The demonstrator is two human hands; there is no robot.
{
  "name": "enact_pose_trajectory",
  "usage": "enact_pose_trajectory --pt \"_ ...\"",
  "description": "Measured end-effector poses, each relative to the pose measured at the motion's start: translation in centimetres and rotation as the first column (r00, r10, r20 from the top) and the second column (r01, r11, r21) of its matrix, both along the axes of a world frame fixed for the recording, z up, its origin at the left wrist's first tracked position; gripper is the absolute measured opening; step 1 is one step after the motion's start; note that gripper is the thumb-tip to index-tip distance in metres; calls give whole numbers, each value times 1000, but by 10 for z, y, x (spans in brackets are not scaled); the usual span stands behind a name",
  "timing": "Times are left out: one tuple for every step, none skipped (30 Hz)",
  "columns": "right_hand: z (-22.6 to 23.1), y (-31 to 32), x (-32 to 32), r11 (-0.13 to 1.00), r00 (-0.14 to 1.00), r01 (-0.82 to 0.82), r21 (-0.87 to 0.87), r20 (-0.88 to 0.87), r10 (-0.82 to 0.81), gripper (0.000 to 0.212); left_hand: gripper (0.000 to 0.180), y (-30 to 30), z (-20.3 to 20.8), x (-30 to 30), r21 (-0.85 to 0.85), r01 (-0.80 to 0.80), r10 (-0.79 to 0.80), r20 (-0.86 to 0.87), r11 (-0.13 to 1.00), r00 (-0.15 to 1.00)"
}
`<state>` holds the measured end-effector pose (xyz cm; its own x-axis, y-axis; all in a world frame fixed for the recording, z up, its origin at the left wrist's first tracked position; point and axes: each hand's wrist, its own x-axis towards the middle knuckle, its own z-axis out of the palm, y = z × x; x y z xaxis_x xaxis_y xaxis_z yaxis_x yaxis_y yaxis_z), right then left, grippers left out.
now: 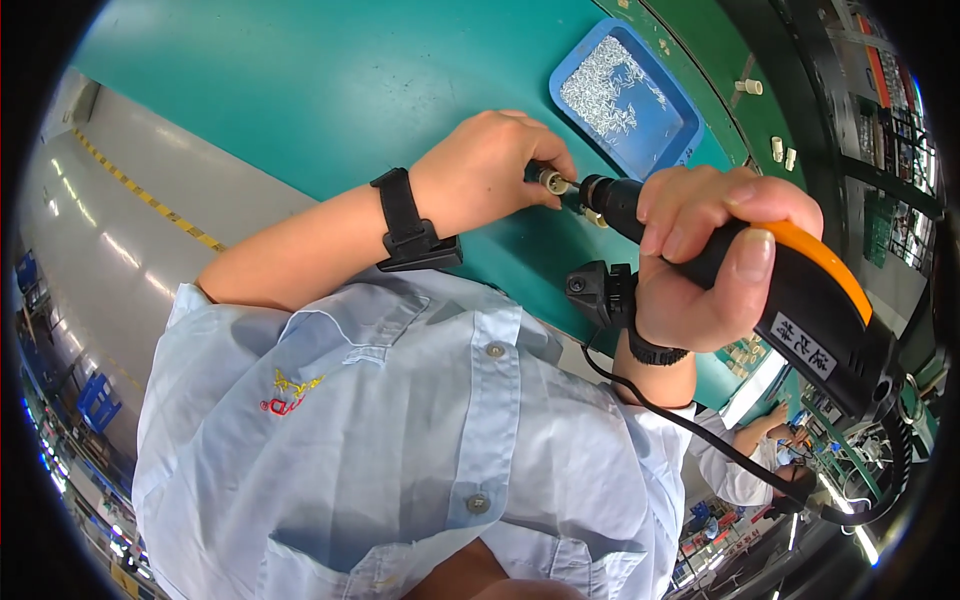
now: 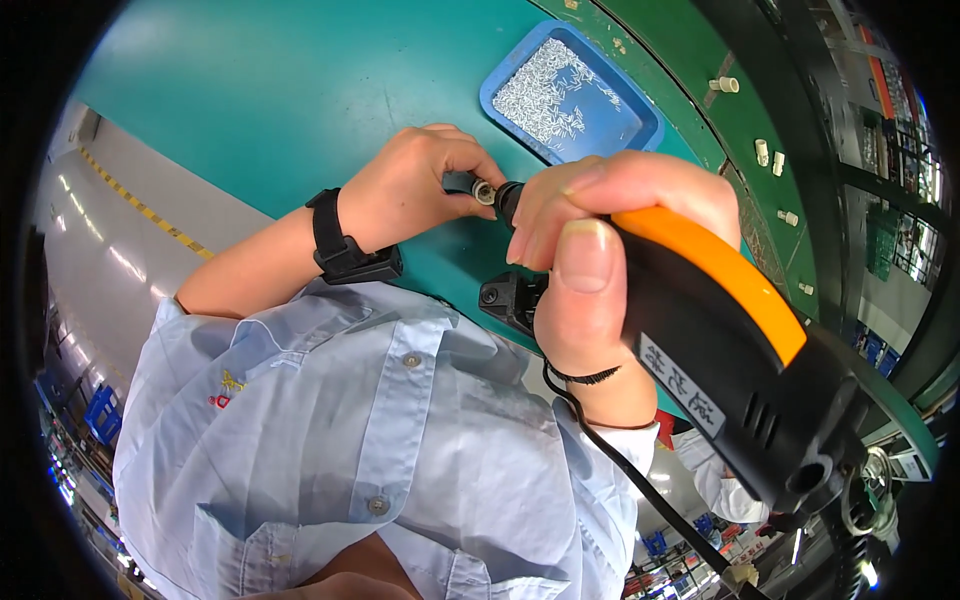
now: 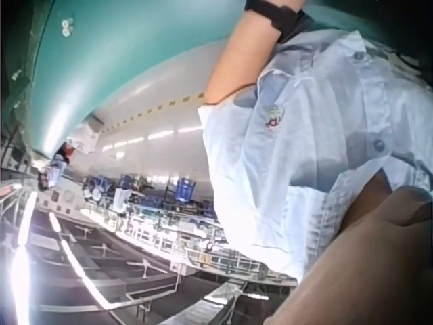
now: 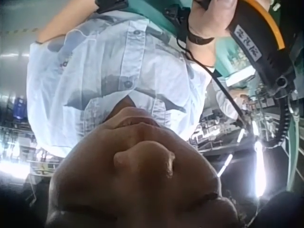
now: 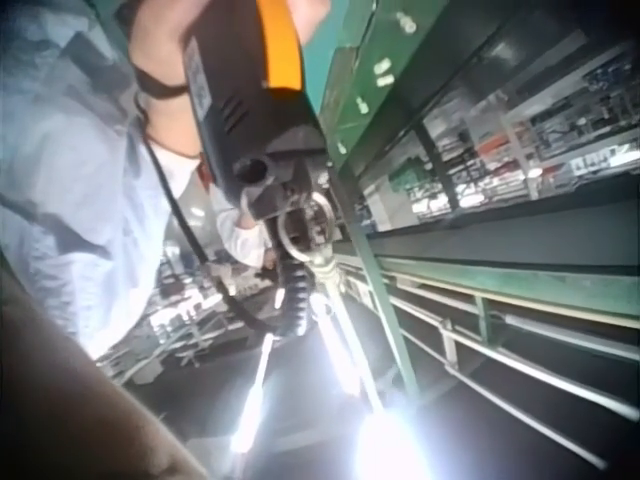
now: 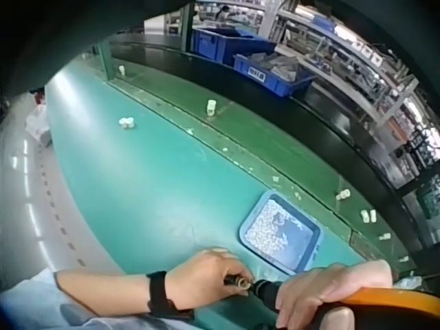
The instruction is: The person picks up a white plastic component and a metal pin from a blue tray, inserts the pin into the component, and drives it in using a power screwdriver. This process is repeated for several components, which are then placed back onto the green work surface.
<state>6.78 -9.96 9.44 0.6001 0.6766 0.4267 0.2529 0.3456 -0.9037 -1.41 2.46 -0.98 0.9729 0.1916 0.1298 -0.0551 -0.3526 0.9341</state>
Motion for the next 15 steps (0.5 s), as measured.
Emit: enact_pose_trajectory --pt "0 -1 -1 1000 1000 2 -23 -2 -2 33 22 -1 0 0 -4 1 -1 -4 1000 1000" --pt "0 -1 -1 999 1000 3 -47 -4 -3 32 22 -1 0 0 -7 -3 3 -6 1000 1000" --pt "-2 1 -1 999 1000 0 -49 -4 0 32 21 -2 0 0 -4 1 -1 -5 1000 1000" --pt "-4 4 -2 999 999 18 -39 43 -16 26 21 -2 1 1 0 5 -5 -5 1000 1000" --pt "-6 6 -2 999 995 35 -28 90 -33 22 21 -2 1 2 -1 2 -2 -6 1000 1000" --pt "-6 6 -1 999 996 30 -31 88 -27 22 21 -2 2 2 14 6 -6 -12 1000 1000" --pt "-6 6 0 1000 996 8 -23 88 -6 21 20 -3 2 2 29 10 -10 -19 1000 1000" --pt "-6 6 1 1000 996 -14 -14 88 15 20 20 -3 2 2 27 6 -5 -21 1000 1000" --pt "-6 6 2 1000 996 -17 -15 87 18 20 20 -4 3 3 25 10 -9 -30 1000 1000" --pt "-5 6 2 1000 998 -12 -27 67 14 20 21 -4 3 3 24 14 -13 -38 1000 999" --pt "-5 7 3 999 999 -6 -38 46 8 19 21 -4 3 4 23 13 -12 -38 1000 999" --pt "-5 7 2 999 999 -8 -39 46 10 19 20 -4 4 3 23 14 -13 -39 1000 999" --pt "-5 7 1 999 998 6 -53 66 -3 20 20 -5 4 3 23 17 -16 -39 1000 999" --pt "-5 7 0 998 996 22 -67 87 -16 20 20 -5 4 2 24 17 -16 -39 1000 999" --pt "-6 6 2 998 996 25 -65 91 -19 20 20 -6 4 3 20 15 -14 -30 1000 999"
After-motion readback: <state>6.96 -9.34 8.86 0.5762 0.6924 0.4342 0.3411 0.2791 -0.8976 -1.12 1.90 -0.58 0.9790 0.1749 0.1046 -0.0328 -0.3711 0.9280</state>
